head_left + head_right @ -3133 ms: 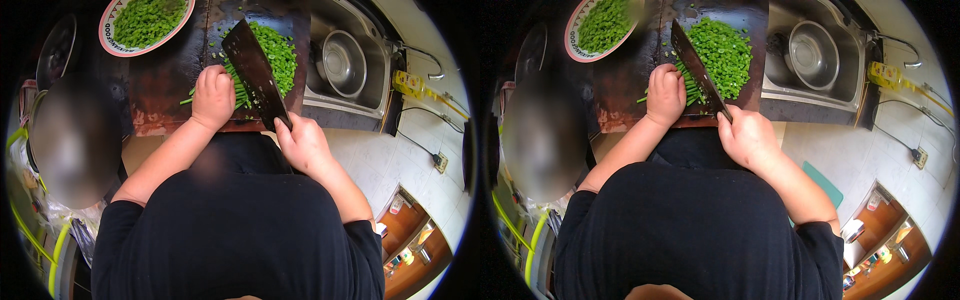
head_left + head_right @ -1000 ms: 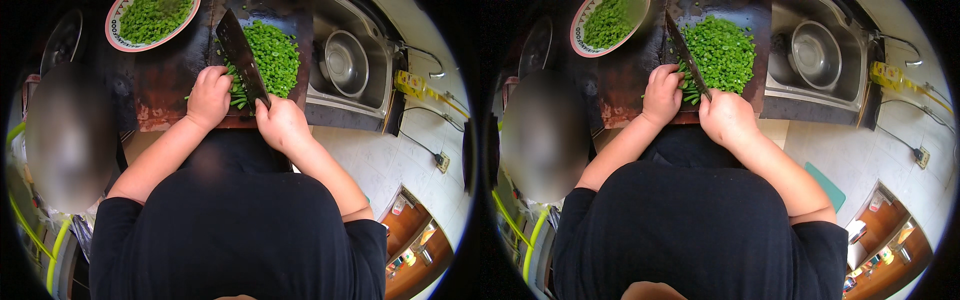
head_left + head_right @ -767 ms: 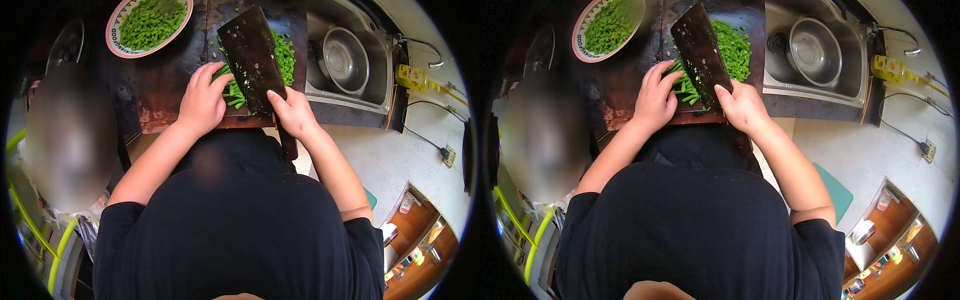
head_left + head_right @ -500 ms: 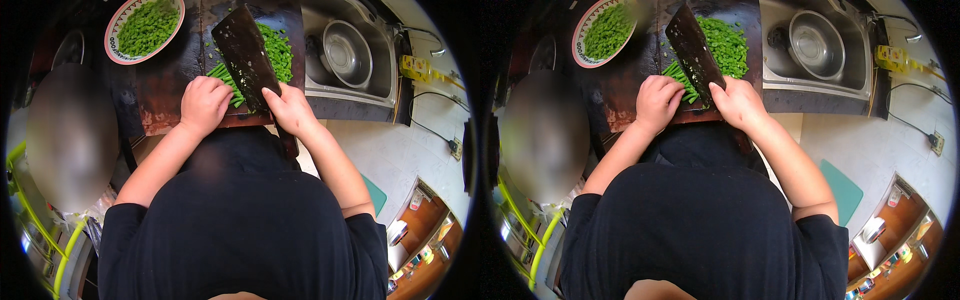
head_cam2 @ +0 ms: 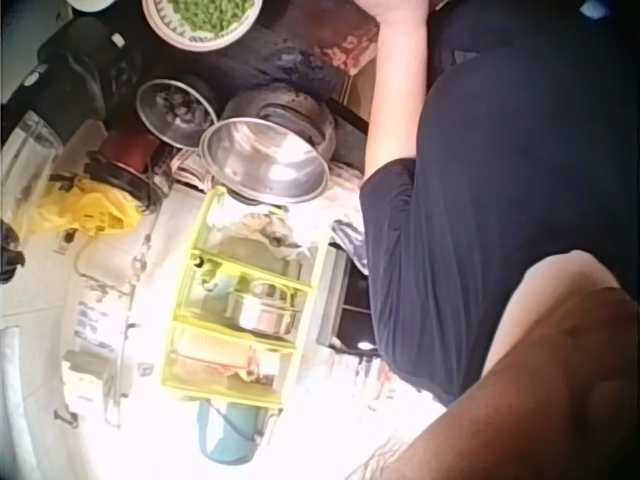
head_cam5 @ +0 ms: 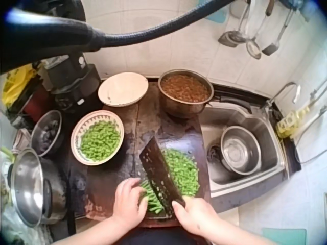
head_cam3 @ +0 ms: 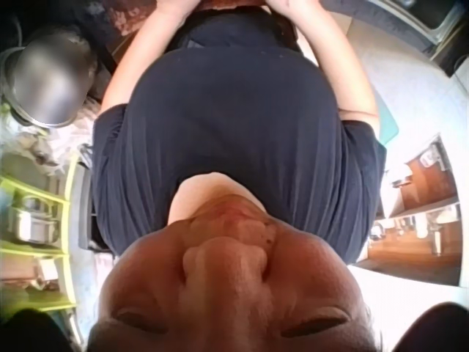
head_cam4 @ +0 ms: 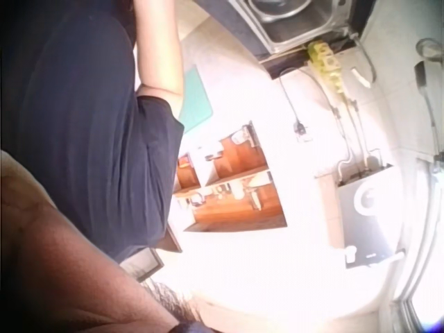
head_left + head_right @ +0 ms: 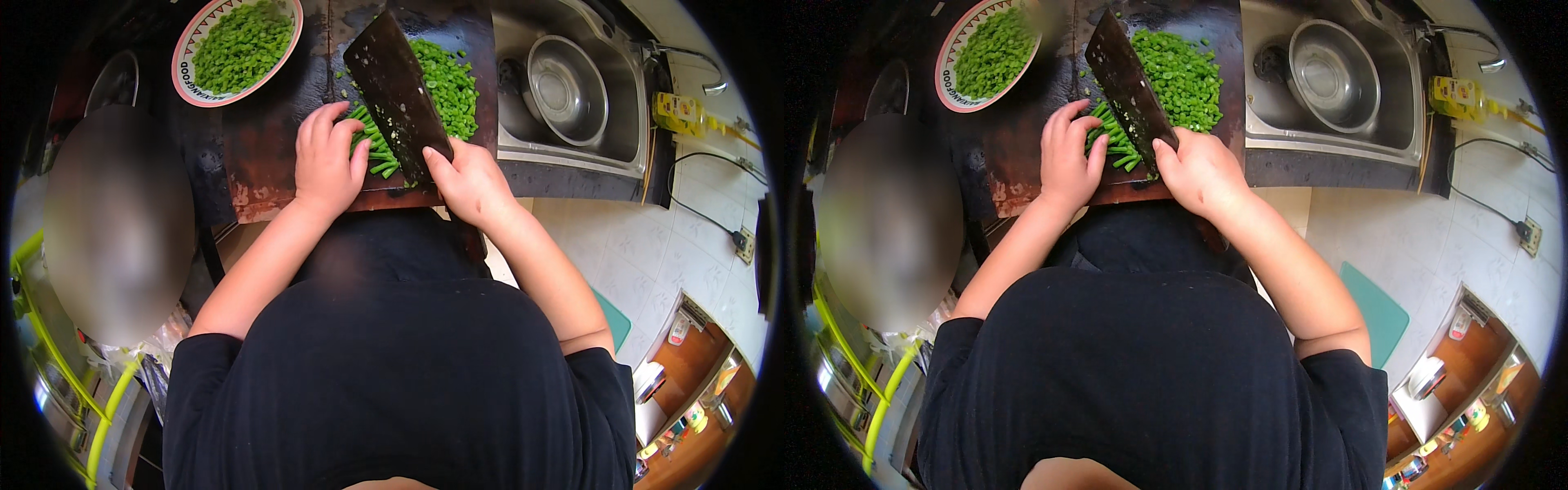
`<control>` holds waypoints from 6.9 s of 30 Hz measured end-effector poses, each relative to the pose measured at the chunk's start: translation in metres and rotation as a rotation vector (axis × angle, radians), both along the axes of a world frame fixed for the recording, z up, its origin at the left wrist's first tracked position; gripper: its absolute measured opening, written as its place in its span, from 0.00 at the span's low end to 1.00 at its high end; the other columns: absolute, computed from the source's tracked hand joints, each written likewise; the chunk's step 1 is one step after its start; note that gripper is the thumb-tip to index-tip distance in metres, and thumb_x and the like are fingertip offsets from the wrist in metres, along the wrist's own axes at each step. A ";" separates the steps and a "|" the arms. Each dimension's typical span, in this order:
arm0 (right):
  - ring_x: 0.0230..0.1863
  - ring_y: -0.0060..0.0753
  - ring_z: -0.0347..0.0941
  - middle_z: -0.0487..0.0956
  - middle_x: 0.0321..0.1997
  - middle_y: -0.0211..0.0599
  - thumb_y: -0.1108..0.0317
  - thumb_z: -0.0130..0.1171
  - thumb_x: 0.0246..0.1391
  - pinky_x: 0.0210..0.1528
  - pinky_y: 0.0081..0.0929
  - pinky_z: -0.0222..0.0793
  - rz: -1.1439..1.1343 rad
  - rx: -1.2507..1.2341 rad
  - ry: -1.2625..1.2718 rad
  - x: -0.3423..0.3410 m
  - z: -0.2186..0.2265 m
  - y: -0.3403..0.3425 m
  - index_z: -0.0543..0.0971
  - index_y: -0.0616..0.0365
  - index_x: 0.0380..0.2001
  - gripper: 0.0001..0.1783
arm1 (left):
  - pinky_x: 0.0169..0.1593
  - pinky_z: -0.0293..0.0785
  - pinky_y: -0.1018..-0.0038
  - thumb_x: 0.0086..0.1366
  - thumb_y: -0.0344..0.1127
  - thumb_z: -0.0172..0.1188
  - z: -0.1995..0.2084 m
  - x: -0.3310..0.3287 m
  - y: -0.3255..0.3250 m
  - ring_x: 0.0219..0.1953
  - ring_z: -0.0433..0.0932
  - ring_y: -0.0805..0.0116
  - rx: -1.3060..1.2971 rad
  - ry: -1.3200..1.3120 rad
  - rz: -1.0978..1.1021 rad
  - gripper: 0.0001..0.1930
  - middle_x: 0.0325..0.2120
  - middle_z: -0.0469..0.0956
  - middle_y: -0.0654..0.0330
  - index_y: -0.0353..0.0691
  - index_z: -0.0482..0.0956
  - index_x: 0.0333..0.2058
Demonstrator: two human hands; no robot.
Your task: The person chops green beans into small pieces on a wooden cutting board using a large cleaver. They repeatedly gather the beans into a pile, slice them, and transfer the chopped pieces into a nearby bowl.
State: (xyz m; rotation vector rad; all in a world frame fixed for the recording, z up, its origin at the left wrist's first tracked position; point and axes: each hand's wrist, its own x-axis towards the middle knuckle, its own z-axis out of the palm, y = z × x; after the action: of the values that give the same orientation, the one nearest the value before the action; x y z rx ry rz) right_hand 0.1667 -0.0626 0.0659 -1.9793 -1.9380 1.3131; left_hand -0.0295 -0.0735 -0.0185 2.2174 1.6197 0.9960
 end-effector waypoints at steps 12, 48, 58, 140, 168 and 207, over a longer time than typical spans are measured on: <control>0.28 0.56 0.74 0.77 0.23 0.50 0.61 0.50 0.56 0.31 0.47 0.69 0.160 0.213 -0.097 0.004 0.041 -0.031 0.76 0.56 0.36 0.12 | 0.53 0.66 0.61 0.50 0.34 0.66 -0.014 0.001 -0.007 0.48 0.69 0.48 -0.029 -0.068 -0.077 0.24 0.47 0.68 0.49 0.35 0.68 0.45; 0.30 0.57 0.75 0.78 0.26 0.52 0.59 0.49 0.56 0.34 0.47 0.70 0.074 0.141 -0.179 -0.020 0.009 -0.023 0.77 0.58 0.32 0.14 | 0.51 0.67 0.62 0.52 0.26 0.60 -0.019 0.005 -0.009 0.47 0.69 0.50 -0.029 -0.072 -0.059 0.15 0.42 0.69 0.51 0.35 0.70 0.39; 0.27 0.56 0.74 0.77 0.23 0.51 0.61 0.50 0.56 0.31 0.47 0.70 0.137 0.145 -0.167 -0.008 0.035 -0.045 0.76 0.56 0.39 0.13 | 0.50 0.68 0.63 0.52 0.23 0.58 -0.020 0.004 -0.009 0.46 0.69 0.50 0.009 -0.115 -0.037 0.14 0.42 0.69 0.51 0.35 0.71 0.39; 0.31 0.54 0.75 0.78 0.26 0.49 0.58 0.49 0.56 0.35 0.46 0.71 0.126 0.197 -0.194 -0.010 0.014 -0.023 0.78 0.54 0.37 0.14 | 0.46 0.70 0.64 0.51 0.23 0.60 -0.023 0.002 -0.009 0.42 0.71 0.51 0.023 -0.162 -0.024 0.11 0.39 0.72 0.52 0.36 0.73 0.35; 0.26 0.52 0.76 0.78 0.22 0.48 0.62 0.50 0.54 0.32 0.45 0.72 0.288 0.209 -0.255 -0.026 0.034 -0.023 0.79 0.54 0.33 0.11 | 0.48 0.69 0.62 0.49 0.22 0.57 -0.023 0.001 -0.009 0.44 0.70 0.49 0.027 -0.104 -0.035 0.13 0.40 0.71 0.51 0.34 0.73 0.36; 0.39 0.55 0.75 0.79 0.33 0.51 0.50 0.47 0.56 0.42 0.43 0.70 0.052 0.003 -0.143 -0.001 0.008 0.009 0.79 0.56 0.35 0.21 | 0.52 0.65 0.59 0.42 0.37 0.72 -0.014 0.002 -0.015 0.49 0.65 0.47 -0.047 0.064 -0.168 0.25 0.46 0.66 0.51 0.40 0.69 0.37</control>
State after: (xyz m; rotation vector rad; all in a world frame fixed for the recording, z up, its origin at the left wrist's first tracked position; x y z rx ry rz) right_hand 0.1656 -0.0532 0.0735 -2.0885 -2.0644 1.2093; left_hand -0.0279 -0.0881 -0.0323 2.3301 1.4371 0.8425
